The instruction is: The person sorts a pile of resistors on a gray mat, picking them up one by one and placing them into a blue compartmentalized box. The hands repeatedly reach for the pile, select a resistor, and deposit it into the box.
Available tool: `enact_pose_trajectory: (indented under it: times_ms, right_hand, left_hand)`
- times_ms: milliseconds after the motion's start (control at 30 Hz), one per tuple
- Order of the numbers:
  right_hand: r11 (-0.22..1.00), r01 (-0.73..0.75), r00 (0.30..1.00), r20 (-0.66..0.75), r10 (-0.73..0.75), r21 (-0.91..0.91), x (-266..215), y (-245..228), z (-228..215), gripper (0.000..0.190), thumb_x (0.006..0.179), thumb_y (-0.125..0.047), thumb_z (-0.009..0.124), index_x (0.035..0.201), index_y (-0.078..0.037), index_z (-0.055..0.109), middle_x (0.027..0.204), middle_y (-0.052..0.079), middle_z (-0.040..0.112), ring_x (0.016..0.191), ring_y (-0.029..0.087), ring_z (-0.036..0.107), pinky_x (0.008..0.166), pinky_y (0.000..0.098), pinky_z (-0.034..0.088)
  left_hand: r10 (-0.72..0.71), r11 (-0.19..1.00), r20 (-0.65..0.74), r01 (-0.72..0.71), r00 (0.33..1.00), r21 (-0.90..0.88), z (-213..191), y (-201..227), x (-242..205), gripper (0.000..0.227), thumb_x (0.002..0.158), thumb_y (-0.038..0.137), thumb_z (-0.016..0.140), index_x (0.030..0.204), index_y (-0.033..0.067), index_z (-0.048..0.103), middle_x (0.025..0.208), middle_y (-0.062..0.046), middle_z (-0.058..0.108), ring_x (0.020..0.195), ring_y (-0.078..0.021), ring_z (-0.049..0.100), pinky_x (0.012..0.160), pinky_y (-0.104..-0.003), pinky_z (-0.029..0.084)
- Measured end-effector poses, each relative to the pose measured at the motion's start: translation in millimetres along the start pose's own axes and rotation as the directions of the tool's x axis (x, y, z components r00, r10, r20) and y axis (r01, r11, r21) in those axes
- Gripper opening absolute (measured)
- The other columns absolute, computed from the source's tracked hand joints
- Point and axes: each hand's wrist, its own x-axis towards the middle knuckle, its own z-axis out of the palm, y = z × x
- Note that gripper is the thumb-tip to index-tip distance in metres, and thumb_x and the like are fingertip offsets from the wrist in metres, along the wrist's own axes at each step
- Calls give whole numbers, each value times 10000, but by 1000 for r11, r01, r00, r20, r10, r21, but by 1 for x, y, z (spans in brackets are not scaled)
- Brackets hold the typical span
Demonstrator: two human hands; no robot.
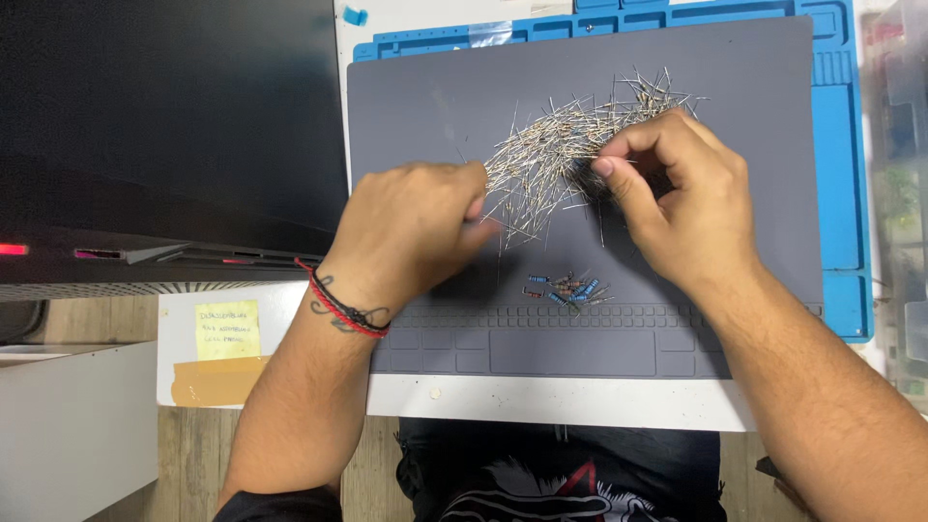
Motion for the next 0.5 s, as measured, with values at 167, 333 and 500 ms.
enact_pose_trajectory:
  times_ms: [167, 333, 500]
  right_hand:
    - [1000, 17, 1000, -10, -17, 26, 3, -6, -2, 86, 1034, 2, 795, 1011, -12, 714, 847, 172, 648, 797, 419, 666, 772, 469, 522]
    - [999, 15, 1000, -26, -14, 36, 2, -7, 0, 106, 1012, -17, 835, 996, -38, 732, 835, 125, 662, 786, 359, 676, 780, 431, 530]
    - [1000, 13, 999, -31, -12, 28, 4, -9, -5, 93, 1024, 4, 804, 1002, -10, 715, 830, 162, 649, 777, 399, 668, 756, 458, 522]
  left_hand:
    - [-25, 1000, 237, 22, 971, 15, 11, 4, 0, 347, 786, 436, 861, 783, 175, 632, 693, -76, 712, 764, -336, 750, 671, -464, 602]
    - [-20, 994, 44, 15, 999, 106, 15, -8, 3, 281, 807, 353, 854, 848, 166, 648, 678, -70, 701, 721, -342, 751, 621, -496, 602]
    - [130, 991, -216, -124, 968, 41, 13, -1, 6, 305, 852, 363, 836, 855, 150, 617, 671, -49, 651, 683, -290, 712, 581, -405, 574]
